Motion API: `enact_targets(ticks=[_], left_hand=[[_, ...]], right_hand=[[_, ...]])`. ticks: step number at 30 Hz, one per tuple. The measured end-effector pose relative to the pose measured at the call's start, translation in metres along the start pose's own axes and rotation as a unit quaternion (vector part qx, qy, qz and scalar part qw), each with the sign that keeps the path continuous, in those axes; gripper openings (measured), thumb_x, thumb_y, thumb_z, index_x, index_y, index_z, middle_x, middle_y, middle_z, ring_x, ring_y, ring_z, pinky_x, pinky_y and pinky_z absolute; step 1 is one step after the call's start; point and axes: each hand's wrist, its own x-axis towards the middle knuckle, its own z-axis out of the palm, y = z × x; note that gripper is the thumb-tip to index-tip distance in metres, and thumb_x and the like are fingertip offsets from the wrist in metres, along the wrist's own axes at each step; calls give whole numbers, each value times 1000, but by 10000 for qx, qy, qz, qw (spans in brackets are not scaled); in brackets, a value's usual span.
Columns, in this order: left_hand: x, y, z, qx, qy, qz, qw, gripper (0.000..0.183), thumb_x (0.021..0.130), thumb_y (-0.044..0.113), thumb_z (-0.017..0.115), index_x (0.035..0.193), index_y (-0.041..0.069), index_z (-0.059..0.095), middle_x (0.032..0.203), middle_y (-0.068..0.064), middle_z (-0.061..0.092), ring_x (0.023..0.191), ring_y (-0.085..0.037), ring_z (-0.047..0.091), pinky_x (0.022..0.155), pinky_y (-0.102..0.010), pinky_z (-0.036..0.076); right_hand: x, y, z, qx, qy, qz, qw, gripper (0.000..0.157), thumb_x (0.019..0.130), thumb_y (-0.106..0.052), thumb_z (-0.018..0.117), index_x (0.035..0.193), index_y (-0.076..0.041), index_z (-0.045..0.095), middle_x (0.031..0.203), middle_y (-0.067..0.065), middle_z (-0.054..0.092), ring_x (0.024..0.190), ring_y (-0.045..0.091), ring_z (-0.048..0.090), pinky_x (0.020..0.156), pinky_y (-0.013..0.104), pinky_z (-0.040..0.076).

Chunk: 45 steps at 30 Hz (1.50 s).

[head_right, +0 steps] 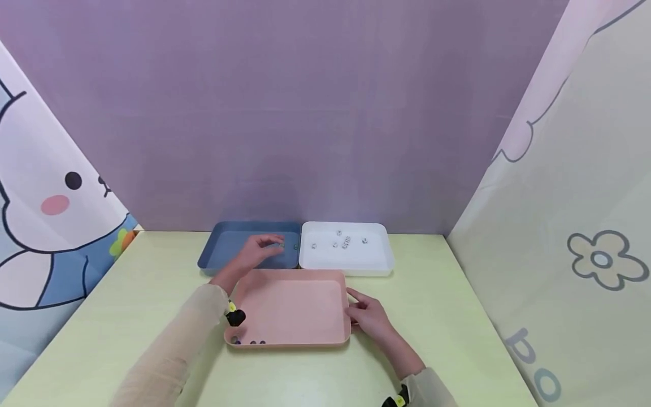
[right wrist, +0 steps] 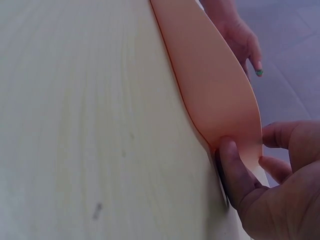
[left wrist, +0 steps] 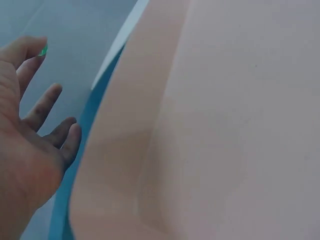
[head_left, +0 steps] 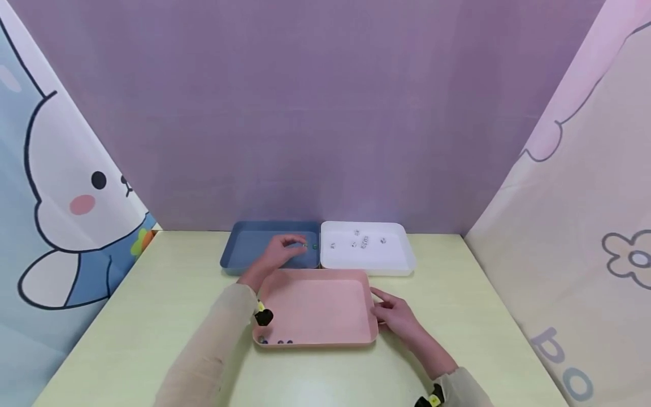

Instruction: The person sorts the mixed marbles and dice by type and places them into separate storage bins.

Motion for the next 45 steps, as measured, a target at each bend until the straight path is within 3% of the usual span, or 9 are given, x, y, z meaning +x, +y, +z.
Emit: enact_targets(ticks=[6, 15, 22, 30, 36, 41, 45], left_hand=[[13, -18, 7, -228, 429, 81, 9988, 32, 87, 17, 76, 111, -2, 70, 132, -20, 56, 126, -30, 48, 103, -52, 38], [24, -21, 10, 32, 636, -153, 9979, 26, 85, 19, 78, 106, 4, 75, 123, -9, 64, 125, -28, 49, 101, -48, 41], [33, -26, 16, 332, 440, -94, 9984, 35, 85, 22, 77, 112, 1, 72, 126, -8, 62, 125, -28, 48, 101, -50, 40], [41, -30, 23, 563, 280, 24, 9980, 23, 84, 24, 79, 101, 10, 77, 121, -7, 64, 125, -28, 49, 102, -51, 39], [41, -25, 20, 663, 203, -197, 9974, 19, 84, 27, 78, 99, 15, 78, 123, -5, 63, 127, -26, 47, 101, -50, 41], [41, -22, 16, 757, 117, -136, 9970, 27, 86, 26, 76, 105, 7, 76, 123, -6, 63, 126, -28, 47, 99, -51, 42], [40, -22, 14, 990, 48, -75, 9950, 24, 86, 26, 76, 104, 9, 76, 124, -6, 62, 125, -27, 48, 96, -49, 45]], right_hand=[[-2, 1, -2, 19, -27, 26, 10000, 56, 91, -1, 60, 145, -1, 43, 106, 21, 61, 84, 28, 67, 66, 41, 57], [1, 0, -1, 3, -51, -10, 10000, 57, 91, -1, 60, 145, -2, 44, 104, 20, 61, 81, 26, 67, 66, 40, 58], [3, -2, 0, -83, 57, 40, 9999, 56, 91, -1, 60, 144, -3, 46, 105, 20, 62, 81, 24, 66, 66, 39, 57], [1, -2, -1, -70, 48, 108, 9999, 56, 90, -1, 61, 144, -2, 45, 105, 18, 62, 81, 24, 66, 65, 39, 57], [0, -3, 0, -55, 4, 101, 9999, 56, 91, -1, 60, 145, -2, 44, 104, 19, 63, 80, 24, 66, 65, 39, 57], [0, -3, 0, -23, 2, 80, 10000, 56, 91, -1, 61, 145, -1, 44, 105, 21, 61, 80, 24, 66, 65, 39, 58], [0, -3, 0, -8, 41, 87, 10000, 56, 92, -1, 61, 145, -2, 45, 106, 21, 61, 80, 24, 66, 65, 38, 58]])
